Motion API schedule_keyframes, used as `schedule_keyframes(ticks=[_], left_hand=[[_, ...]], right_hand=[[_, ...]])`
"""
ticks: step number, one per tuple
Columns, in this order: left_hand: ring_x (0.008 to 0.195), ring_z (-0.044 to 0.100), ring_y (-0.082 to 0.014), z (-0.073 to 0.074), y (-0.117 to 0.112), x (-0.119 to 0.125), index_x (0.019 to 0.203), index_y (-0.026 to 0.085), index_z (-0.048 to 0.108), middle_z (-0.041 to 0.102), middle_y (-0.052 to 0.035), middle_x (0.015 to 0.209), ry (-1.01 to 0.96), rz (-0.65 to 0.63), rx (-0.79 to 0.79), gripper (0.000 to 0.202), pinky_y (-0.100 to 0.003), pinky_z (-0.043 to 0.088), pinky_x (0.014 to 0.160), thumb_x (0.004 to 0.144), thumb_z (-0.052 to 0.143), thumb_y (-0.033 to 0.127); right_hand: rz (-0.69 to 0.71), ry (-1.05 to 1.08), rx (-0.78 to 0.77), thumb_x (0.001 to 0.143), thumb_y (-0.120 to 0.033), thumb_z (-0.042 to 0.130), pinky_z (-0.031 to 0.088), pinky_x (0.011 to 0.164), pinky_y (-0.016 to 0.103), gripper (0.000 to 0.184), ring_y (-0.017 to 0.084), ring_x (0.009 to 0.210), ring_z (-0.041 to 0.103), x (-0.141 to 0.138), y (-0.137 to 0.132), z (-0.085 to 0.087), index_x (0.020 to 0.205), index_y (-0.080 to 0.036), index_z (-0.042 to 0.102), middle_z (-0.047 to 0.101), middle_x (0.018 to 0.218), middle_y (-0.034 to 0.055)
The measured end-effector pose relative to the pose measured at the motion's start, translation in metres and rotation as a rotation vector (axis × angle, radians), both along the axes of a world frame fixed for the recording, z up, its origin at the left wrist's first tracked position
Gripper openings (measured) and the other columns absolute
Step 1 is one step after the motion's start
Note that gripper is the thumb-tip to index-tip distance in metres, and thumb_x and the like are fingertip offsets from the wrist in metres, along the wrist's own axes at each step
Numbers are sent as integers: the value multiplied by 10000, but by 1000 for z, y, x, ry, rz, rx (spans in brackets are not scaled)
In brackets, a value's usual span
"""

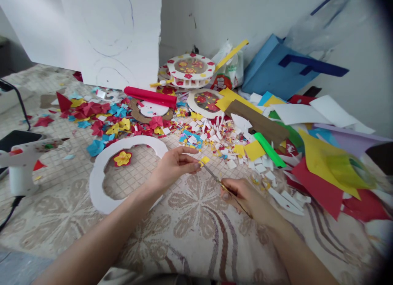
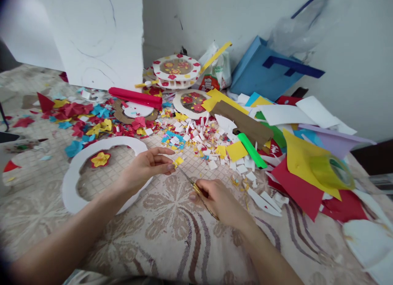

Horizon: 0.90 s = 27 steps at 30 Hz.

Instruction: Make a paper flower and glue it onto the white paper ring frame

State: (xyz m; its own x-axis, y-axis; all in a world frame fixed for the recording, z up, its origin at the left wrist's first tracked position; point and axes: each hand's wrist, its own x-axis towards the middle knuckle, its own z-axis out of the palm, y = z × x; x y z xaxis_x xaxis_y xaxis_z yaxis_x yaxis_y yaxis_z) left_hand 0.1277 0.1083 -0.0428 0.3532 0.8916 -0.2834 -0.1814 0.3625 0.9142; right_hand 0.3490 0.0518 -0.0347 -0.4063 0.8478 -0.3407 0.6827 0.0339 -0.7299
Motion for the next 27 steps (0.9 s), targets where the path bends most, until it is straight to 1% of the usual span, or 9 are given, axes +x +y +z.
schedule_keyframes(ticks=[6,10,15,19,22,24,27], left_hand=[[658,664,-131,-1,-1,0,996,132,573,691,-2,689,-18,11,-1,377,-252,514,644,669,752,186],[652,662,-132,-2,-1,1,992,133,577,690,-2,686,-15,13,2,374,-256,514,641,668,754,191],[656,662,-133,-2,-1,1,982,129,577,684,1,675,-10,23,-7,365,-259,516,647,666,751,180],[644,658,-130,-4,0,0,976,130,579,684,-1,679,13,18,-18,358,-263,517,649,662,749,162],[625,655,-120,-5,1,0,974,130,576,691,-9,695,50,5,-28,350,-262,518,648,663,737,124],[621,657,-120,-6,1,0,966,131,577,692,-11,704,76,-6,-41,337,-270,522,654,666,727,99],[656,672,-129,-6,1,0,961,135,581,697,-19,722,85,-35,-64,306,-288,530,687,688,714,100]], right_hand=[[-14,19,-5,867,-507,466,203,468,228,409,97,500,336,-3,0,2,619,-194,376,333,541,-46],[-17,1,1,862,-492,476,202,472,231,398,100,504,344,-4,1,5,615,-193,392,355,534,-44],[-17,-9,6,874,-519,438,217,479,239,415,108,494,359,-6,1,7,615,-197,402,357,496,-47],[7,-63,15,886,-529,406,238,490,243,433,114,510,381,-7,2,9,610,-195,403,391,499,-36],[12,-102,17,877,-534,415,242,490,241,441,116,515,396,-4,5,9,597,-195,389,397,507,-33],[-12,-132,23,860,-541,439,241,482,240,443,115,507,395,0,7,8,588,-195,387,393,506,-33],[-107,-116,19,847,-535,458,239,456,236,431,107,470,374,7,9,2,588,-198,394,379,488,-40]])
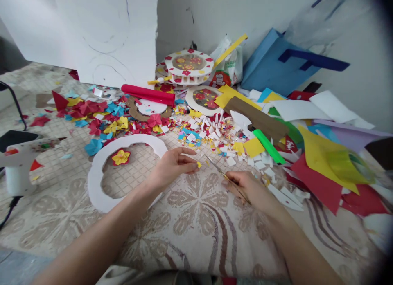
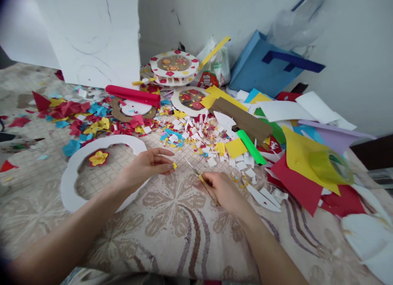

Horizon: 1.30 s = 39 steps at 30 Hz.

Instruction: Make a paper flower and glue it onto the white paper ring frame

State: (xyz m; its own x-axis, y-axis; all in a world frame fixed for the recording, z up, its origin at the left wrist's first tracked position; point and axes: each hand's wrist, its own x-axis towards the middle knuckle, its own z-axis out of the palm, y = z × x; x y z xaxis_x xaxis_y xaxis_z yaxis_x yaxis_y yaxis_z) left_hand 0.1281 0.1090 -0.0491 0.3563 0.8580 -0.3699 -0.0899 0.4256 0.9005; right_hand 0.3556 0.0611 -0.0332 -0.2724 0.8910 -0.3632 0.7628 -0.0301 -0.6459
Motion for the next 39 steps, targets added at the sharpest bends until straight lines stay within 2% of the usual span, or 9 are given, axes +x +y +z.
schedule_keyframes(ticks=[5,11,14,16,20,23,27,34,39], left_hand=[[754,688,-138,-1,-3,1,1000,133,577,724,-65,835,-47,-48,-26,258,-300,539,757,762,672,150],[860,692,-169,-2,-4,1,1025,114,579,718,-117,953,-96,-68,-79,190,-321,535,823,866,541,211],[880,688,-170,-4,-2,0,1032,115,577,715,-116,971,-97,-86,-54,213,-325,530,838,832,574,189],[877,687,-169,-5,-1,0,1032,114,577,716,-110,967,-70,-98,-4,272,-325,529,838,768,634,141],[857,695,-179,-5,-1,0,955,115,600,716,-107,962,48,-79,90,245,-330,536,811,719,664,120],[861,698,-190,-5,-1,0,900,122,630,726,-104,935,149,-93,141,198,-321,536,799,709,680,145],[854,701,-203,-9,0,0,826,142,668,743,-84,857,191,-112,183,166,-316,541,782,666,708,165],[830,703,-221,-18,4,-4,778,155,691,746,-77,831,255,-120,306,127,-332,555,758,658,694,197],[750,707,-210,-14,1,0,746,157,644,729,-64,732,285,-54,339,79,-307,561,682,675,676,173]], right_hand=[[-134,176,-42,835,-473,501,262,419,221,369,83,417,340,1,-1,-11,612,-203,384,343,478,-65],[-205,256,-62,838,-465,500,315,416,225,340,81,387,388,0,-1,-18,643,-199,416,400,496,-67],[-225,229,5,832,-475,507,311,428,231,342,90,399,396,0,1,-18,648,-194,443,414,488,-61],[-230,163,120,811,-455,544,308,454,232,321,95,438,402,-1,2,-16,650,-188,468,439,501,-49],[-216,-6,359,775,-354,600,346,552,241,181,131,592,475,-5,4,-18,772,-178,557,566,660,4],[-130,-60,449,792,-291,562,354,603,248,105,148,665,494,-10,5,-25,794,-188,547,568,726,19],[-40,-69,446,795,-240,538,337,605,240,46,141,666,487,-21,6,-32,785,-196,531,552,737,12],[-8,-169,411,803,-228,530,304,607,243,72,136,670,472,-30,8,-27,750,-187,506,539,728,6],[-63,-26,394,810,-312,514,303,561,240,182,120,590,409,-19,18,-28,684,-191,464,477,631,-20]])
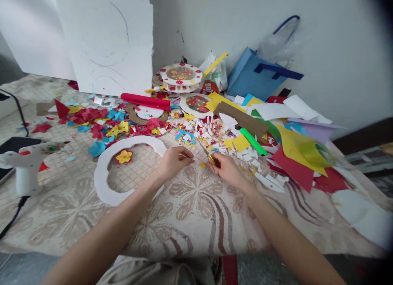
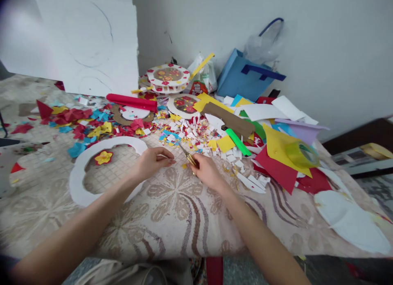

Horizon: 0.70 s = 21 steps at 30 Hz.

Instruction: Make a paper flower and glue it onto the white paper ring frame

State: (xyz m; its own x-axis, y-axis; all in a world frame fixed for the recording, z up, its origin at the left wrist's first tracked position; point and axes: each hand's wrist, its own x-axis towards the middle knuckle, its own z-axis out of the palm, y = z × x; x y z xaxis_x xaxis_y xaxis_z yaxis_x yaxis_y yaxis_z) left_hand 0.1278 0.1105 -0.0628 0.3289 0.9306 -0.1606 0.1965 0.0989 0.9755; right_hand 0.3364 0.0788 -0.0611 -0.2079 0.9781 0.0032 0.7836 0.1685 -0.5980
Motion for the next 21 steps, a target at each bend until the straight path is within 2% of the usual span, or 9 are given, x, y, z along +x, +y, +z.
schedule_keyframes(ticks=[2,5,7,11,15,18,21], left_hand=[[722,705,-191,0,-3,6,715,155,617,710,-49,681,-57,-11,-29,66,-281,561,652,674,659,124],[635,688,-165,-1,-8,18,679,143,616,678,-29,616,-64,-168,-86,86,-260,557,599,648,639,66],[609,677,-151,-1,-8,26,702,136,631,693,-38,691,-46,-225,-87,109,-252,556,577,633,641,52],[693,696,-152,3,-1,30,823,129,628,689,-89,948,-135,-72,-44,201,-265,566,628,643,666,50],[725,701,-164,3,5,15,812,128,613,698,-66,823,-174,13,-101,163,-298,572,681,675,700,109],[754,704,-175,-1,5,4,737,137,627,718,-62,738,-148,8,-153,109,-315,570,741,694,711,190],[768,708,-189,0,3,-2,720,146,647,736,-68,743,-107,6,-143,118,-326,569,762,694,716,238]], right_hand=[[-43,113,6,802,-378,529,319,550,241,220,116,573,407,6,10,3,700,-189,482,478,619,-23],[-98,283,27,772,-427,568,344,544,247,253,111,555,424,11,27,12,756,-180,515,488,622,-27],[-126,393,46,754,-431,592,350,528,243,262,103,539,426,11,36,18,782,-180,521,486,631,-32],[-185,594,63,731,-433,623,334,488,226,279,83,514,405,4,36,22,791,-189,500,467,631,-45],[-195,676,-75,726,-453,620,318,470,223,299,78,488,385,-4,21,17,789,-190,494,438,584,-61],[-124,641,-182,729,-452,621,314,484,225,302,77,504,383,-9,13,14,774,-179,500,433,598,-61],[-38,553,-258,743,-434,609,298,499,229,283,79,520,371,-12,9,13,764,-171,505,430,611,-59]])
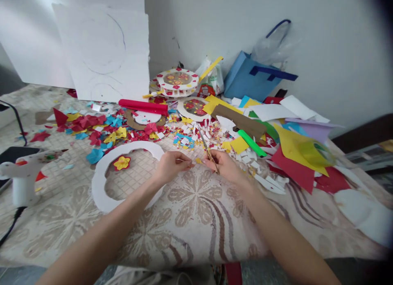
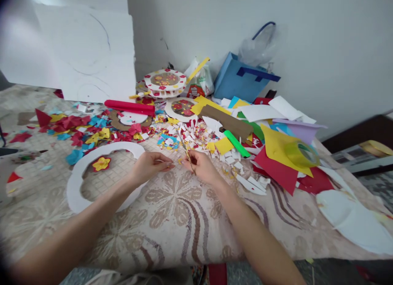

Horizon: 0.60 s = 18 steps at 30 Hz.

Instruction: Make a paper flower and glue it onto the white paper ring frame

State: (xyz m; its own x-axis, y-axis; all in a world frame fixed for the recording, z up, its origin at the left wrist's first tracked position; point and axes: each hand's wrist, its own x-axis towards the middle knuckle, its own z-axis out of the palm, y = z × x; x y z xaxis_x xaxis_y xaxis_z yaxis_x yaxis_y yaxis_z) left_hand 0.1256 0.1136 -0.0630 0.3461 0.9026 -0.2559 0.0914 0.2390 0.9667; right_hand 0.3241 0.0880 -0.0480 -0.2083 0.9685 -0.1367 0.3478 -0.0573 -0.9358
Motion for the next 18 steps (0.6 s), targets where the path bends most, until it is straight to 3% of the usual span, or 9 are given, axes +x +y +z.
schedule_keyframes(ticks=[5,11,18], left_hand=[[726,708,-183,10,-2,-6,719,133,629,730,-76,716,40,-8,33,116,-295,570,710,736,678,237],[506,622,-118,8,-4,-7,735,136,599,631,-1,548,75,-42,105,92,-214,503,501,768,630,216],[582,630,-106,9,-2,-10,807,113,637,658,-18,631,5,-100,40,63,-220,517,591,766,598,139]], right_hand=[[101,-105,-16,744,-432,601,255,512,233,287,82,532,322,-6,-5,3,695,-168,498,373,580,-66],[82,85,-124,724,-478,619,268,502,225,329,80,526,347,-14,-9,-5,768,-173,502,417,618,-59],[145,-102,4,759,-283,583,299,528,215,142,91,564,380,-9,-9,-24,802,-149,598,477,638,-34]])
